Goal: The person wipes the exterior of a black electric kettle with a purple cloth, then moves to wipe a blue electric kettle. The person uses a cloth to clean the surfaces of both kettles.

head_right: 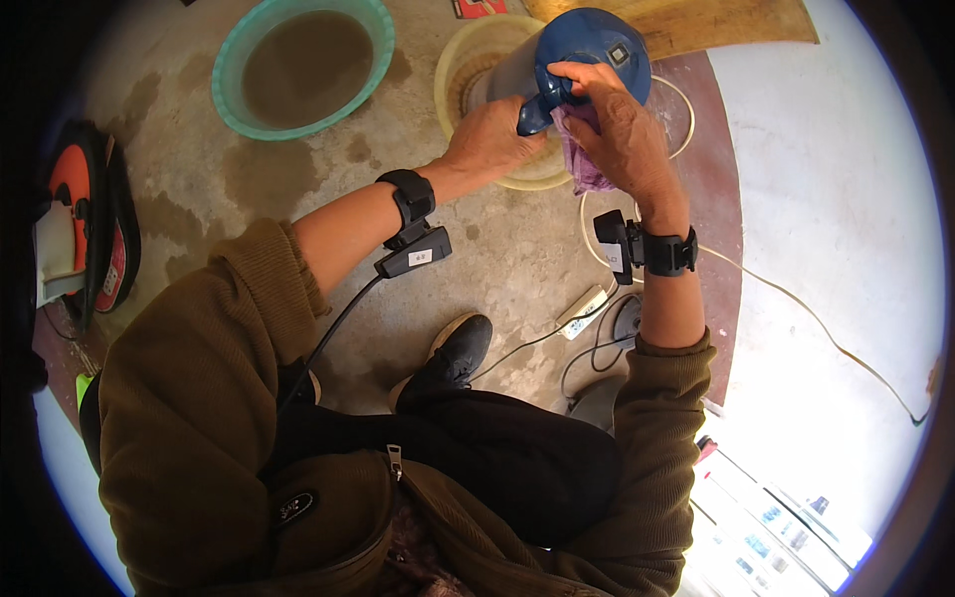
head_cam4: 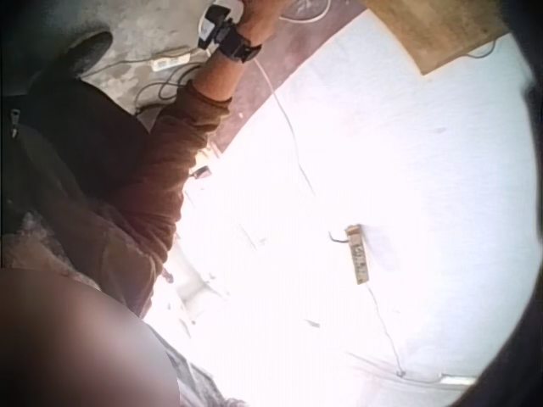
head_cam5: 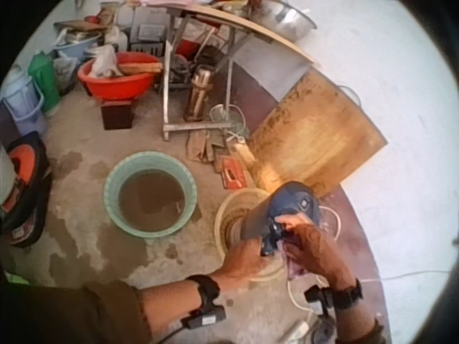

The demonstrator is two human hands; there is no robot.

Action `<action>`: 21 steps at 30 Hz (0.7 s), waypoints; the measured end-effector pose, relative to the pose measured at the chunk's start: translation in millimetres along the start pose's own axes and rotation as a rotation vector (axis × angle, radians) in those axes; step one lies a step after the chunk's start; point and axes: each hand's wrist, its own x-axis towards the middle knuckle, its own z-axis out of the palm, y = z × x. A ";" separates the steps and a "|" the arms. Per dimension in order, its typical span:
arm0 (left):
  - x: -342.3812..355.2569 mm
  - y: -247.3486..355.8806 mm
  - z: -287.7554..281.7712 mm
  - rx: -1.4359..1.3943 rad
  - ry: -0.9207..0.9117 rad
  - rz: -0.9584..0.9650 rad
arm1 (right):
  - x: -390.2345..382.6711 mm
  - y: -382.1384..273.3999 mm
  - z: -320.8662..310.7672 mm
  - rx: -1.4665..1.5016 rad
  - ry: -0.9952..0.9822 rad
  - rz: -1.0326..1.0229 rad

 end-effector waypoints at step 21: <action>-0.2 1.8 -0.7 0.010 -0.021 -0.023 | 12.6 -15.2 33.0 -0.499 0.211 0.165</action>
